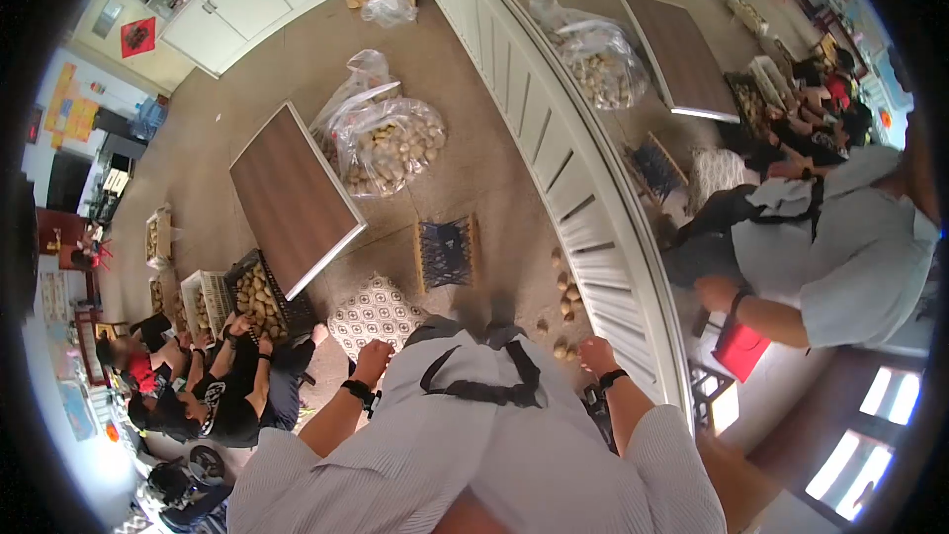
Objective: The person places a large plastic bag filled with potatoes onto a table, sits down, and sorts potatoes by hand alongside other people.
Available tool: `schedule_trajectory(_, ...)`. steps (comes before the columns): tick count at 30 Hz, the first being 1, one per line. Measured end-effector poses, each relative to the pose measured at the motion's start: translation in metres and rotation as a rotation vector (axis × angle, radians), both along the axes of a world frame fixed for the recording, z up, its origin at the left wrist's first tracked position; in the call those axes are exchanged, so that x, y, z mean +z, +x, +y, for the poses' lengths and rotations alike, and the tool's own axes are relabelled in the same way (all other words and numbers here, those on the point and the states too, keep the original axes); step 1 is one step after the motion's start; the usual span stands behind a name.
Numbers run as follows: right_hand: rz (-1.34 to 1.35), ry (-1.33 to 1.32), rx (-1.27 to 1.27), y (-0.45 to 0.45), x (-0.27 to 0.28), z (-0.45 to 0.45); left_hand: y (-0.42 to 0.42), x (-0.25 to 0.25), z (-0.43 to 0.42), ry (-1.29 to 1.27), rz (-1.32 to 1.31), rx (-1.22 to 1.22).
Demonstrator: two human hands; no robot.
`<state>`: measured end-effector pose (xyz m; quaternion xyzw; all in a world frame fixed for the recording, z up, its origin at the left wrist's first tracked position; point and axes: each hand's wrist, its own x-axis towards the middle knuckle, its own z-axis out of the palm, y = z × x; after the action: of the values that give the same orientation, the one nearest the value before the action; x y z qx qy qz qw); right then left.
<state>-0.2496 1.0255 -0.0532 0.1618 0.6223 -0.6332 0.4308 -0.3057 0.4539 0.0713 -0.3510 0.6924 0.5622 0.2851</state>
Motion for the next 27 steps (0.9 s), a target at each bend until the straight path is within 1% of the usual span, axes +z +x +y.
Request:
schedule_trajectory(1, 0.133, -0.038, 0.16, -0.018, 0.004, 0.007, 0.003, -0.001, 0.001, -0.084, 0.081, -0.097)
schedule_trajectory(2, -0.081, 0.078, -0.098, -0.029, 0.007, 0.005, 0.008, -0.002, 0.002, -0.172, 0.159, -0.193)
schedule_trajectory(3, -0.294, 0.196, -0.358, -0.042, 0.021, -0.001, 0.014, -0.008, 0.003, -0.132, 0.166, -0.089)
schedule_trajectory(4, -0.288, 0.201, -0.342, -0.048, -0.005, 0.009, 0.018, -0.006, 0.006, -0.13, 0.168, -0.071)
schedule_trajectory(5, 0.045, 0.315, -0.003, -0.049, -0.051, 0.026, 0.022, -0.001, 0.009, -0.094, 0.094, 0.056)
schedule_trajectory(6, 0.055, 0.379, 0.01, -0.066, -0.026, 0.016, 0.026, 0.0, 0.01, -0.056, 0.022, 0.18)
schedule_trajectory(8, 0.03, 0.471, -0.032, -0.099, 0.043, -0.021, 0.043, -0.01, 0.006, -0.058, 0.022, 0.22)
schedule_trajectory(10, 0.05, 0.498, -0.03, -0.12, 0.09, -0.05, 0.056, -0.016, 0.004, -0.052, -0.091, 0.306)
schedule_trajectory(11, 0.071, 0.498, -0.013, -0.129, 0.102, -0.058, 0.064, -0.025, 0.001, -0.056, -0.12, 0.331)
schedule_trajectory(12, 0.078, 0.496, -0.003, -0.136, 0.105, -0.061, 0.074, -0.039, -0.001, -0.041, -0.112, 0.348)
schedule_trajectory(14, 0.097, 0.438, 0.025, -0.142, 0.103, -0.065, 0.078, -0.049, -0.004, 0.012, -0.136, 0.337)
schedule_trajectory(16, 0.106, 0.473, 0.046, -0.144, 0.103, -0.067, 0.073, -0.055, -0.001, 0.015, -0.132, 0.325)
schedule_trajectory(18, 0.102, 0.506, 0.039, -0.141, 0.107, -0.068, 0.061, -0.062, -0.002, -0.034, -0.093, 0.32)
schedule_trajectory(20, 0.108, 0.508, 0.058, -0.141, 0.1, -0.064, 0.044, -0.056, -0.004, -0.003, -0.11, 0.317)
schedule_trajectory(22, 0.078, 0.533, 0.134, -0.137, 0.091, -0.056, 0.029, -0.043, -0.003, 0.007, -0.045, 0.304)
schedule_trajectory(23, 0.039, 0.503, 0.153, -0.137, 0.083, -0.051, 0.024, -0.037, -0.002, 0.009, -0.014, 0.312)
schedule_trajectory(24, 0.048, 0.489, 0.141, -0.133, 0.071, -0.046, 0.021, -0.029, -0.001, 0.01, 0.016, 0.317)
schedule_trajectory(27, 0.03, 0.483, 0.144, -0.129, 0.07, -0.04, 0.023, -0.017, 0.008, -0.002, 0.011, 0.35)
